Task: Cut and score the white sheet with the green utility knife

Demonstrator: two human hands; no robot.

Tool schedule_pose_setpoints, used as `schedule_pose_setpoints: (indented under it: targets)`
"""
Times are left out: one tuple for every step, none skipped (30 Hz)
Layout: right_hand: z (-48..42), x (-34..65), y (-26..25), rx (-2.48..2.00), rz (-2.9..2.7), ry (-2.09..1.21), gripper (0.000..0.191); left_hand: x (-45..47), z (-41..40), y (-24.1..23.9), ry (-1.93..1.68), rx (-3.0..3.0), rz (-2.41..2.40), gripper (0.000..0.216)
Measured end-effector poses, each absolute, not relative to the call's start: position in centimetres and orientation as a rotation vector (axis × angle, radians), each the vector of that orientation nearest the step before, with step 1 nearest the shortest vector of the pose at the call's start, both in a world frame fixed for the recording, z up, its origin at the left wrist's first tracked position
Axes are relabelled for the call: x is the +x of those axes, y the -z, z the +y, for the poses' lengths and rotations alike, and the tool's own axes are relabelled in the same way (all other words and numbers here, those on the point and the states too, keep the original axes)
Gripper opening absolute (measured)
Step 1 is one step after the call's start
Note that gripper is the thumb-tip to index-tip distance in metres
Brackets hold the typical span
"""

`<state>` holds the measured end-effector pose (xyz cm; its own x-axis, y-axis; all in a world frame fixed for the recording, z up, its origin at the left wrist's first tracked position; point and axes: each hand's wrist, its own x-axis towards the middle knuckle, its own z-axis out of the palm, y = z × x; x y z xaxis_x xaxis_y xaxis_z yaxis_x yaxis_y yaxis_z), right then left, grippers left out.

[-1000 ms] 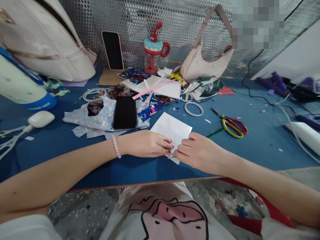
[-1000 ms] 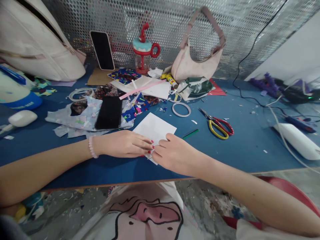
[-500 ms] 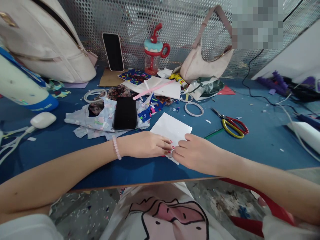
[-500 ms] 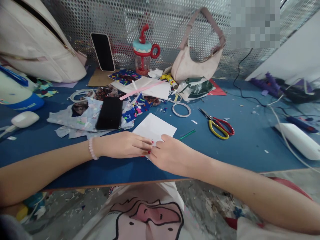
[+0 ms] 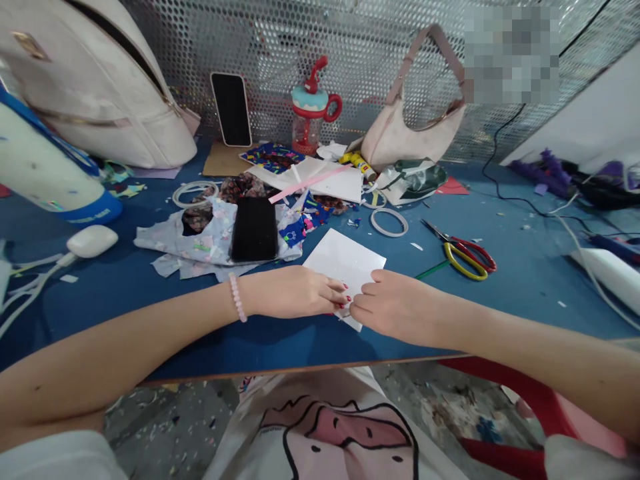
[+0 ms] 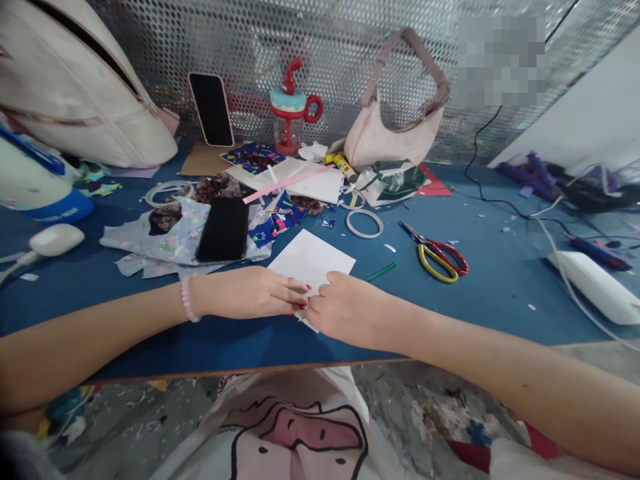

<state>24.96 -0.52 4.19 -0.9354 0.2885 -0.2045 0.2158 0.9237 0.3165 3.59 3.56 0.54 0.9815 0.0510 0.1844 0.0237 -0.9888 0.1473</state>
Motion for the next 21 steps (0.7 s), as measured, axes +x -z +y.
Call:
schedule_pose_setpoints:
  targets:
    - [-0.5, 25.1, -4.2, 0.377, 2.839, -0.417, 0.013, 3.6, 3.6, -0.5, -0.296, 3.001, 0.03, 0.033]
    - [-0.4, 25.2, -4.1, 0.378, 2.846, -0.409, 0.013, 3.6, 3.6, -0.5, -0.312, 3.02, -0.002, 0.034]
    - [-0.4, 25.2, -4.1, 0.378, 2.853, -0.4, 0.013, 3.6, 3.6, -0.5, -0.33, 3.037, -0.032, 0.034]
    - [-0.4, 25.3, -4.0, 0.38, 2.861, -0.392, 0.012, 3.6, 3.6, -0.5, -0.35, 3.05, -0.057, 0.035]
    - [-0.4, 25.4, -4.0, 0.382, 2.866, -0.383, 0.012, 3.6, 3.7, -0.5, -0.365, 3.058, -0.071, 0.034]
    - [-0.3, 25.4, -3.8, 0.387, 2.868, -0.374, 0.013, 3.6, 3.7, -0.5, -0.374, 3.061, -0.073, 0.034]
    - [-0.3, 25.5, -3.7, 0.394, 2.87, -0.367, 0.013, 3.6, 3.7, -0.4, -0.377, 3.061, -0.066, 0.033]
    - [-0.2, 25.5, -3.6, 0.401, 2.874, -0.363, 0.014, 3.6, 3.7, -0.4, -0.369, 3.06, -0.055, 0.033]
    - [-0.1, 25.5, -3.5, 0.402, 2.883, -0.36, 0.014, 3.6, 3.7, -0.4, -0.353, 3.059, -0.042, 0.033]
    - [0.0, 25.6, -3.6, 0.4, 2.895, -0.358, 0.014, 3.6, 3.7, -0.4, -0.332, 3.056, -0.031, 0.033]
    - [0.1, 25.7, -3.7, 0.394, 2.91, -0.353, 0.015, 3.6, 3.7, -0.4, -0.312, 3.054, -0.024, 0.033]
    - [0.2, 25.9, -4.0, 0.389, 2.929, -0.345, 0.017, 3.5, 3.7, -0.4, -0.3, 3.053, -0.019, 0.033]
    - [0.2, 26.1, -4.5, 0.395, 2.955, -0.338, 0.019, 3.5, 3.7, -0.3, -0.297, 3.052, -0.012, 0.033]
    - [0.1, 26.5, -5.1, 0.409, 2.981, -0.33, 0.023, 3.5, 3.7, -0.3, -0.306, 3.055, -0.01, 0.032]
    - [0.0, 27.0, -5.8, 0.451, 3.027, -0.323, 0.027, 3.4, 3.7, -0.2, -0.321, 3.061, -0.012, 0.032]
    - [-0.3, 27.5, -6.5, 0.525, 3.085, -0.338, 0.029, 3.4, 3.7, -0.2, -0.339, 3.071, -0.012, 0.031]
    - [-0.7, 28.1, -7.2, 0.585, 3.125, -0.36, 0.031, 3.3, 3.7, -0.1, -0.363, 3.083, -0.014, 0.031]
    - [-1.2, 28.7, -7.7, 0.639, 3.193, -0.391, 0.03, 3.3, 3.7, 0.0, -0.387, 3.095, -0.021, 0.031]
    - [-1.8, 29.3, -8.0, 0.728, 3.258, -0.406, 0.027, 3.3, 3.6, 0.1, -0.414, 3.107, -0.033, 0.031]
    - [-2.4, 29.9, -8.1, 0.804, 3.307, -0.389, 0.023, 3.3, 3.5, 0.2, -0.446, 3.118, -0.035, 0.031]
    - [-3.1, 30.3, -7.9, 0.888, 3.316, -0.362, 0.021, 3.4, 3.3, 0.3, -0.477, 3.127, -0.016, 0.031]
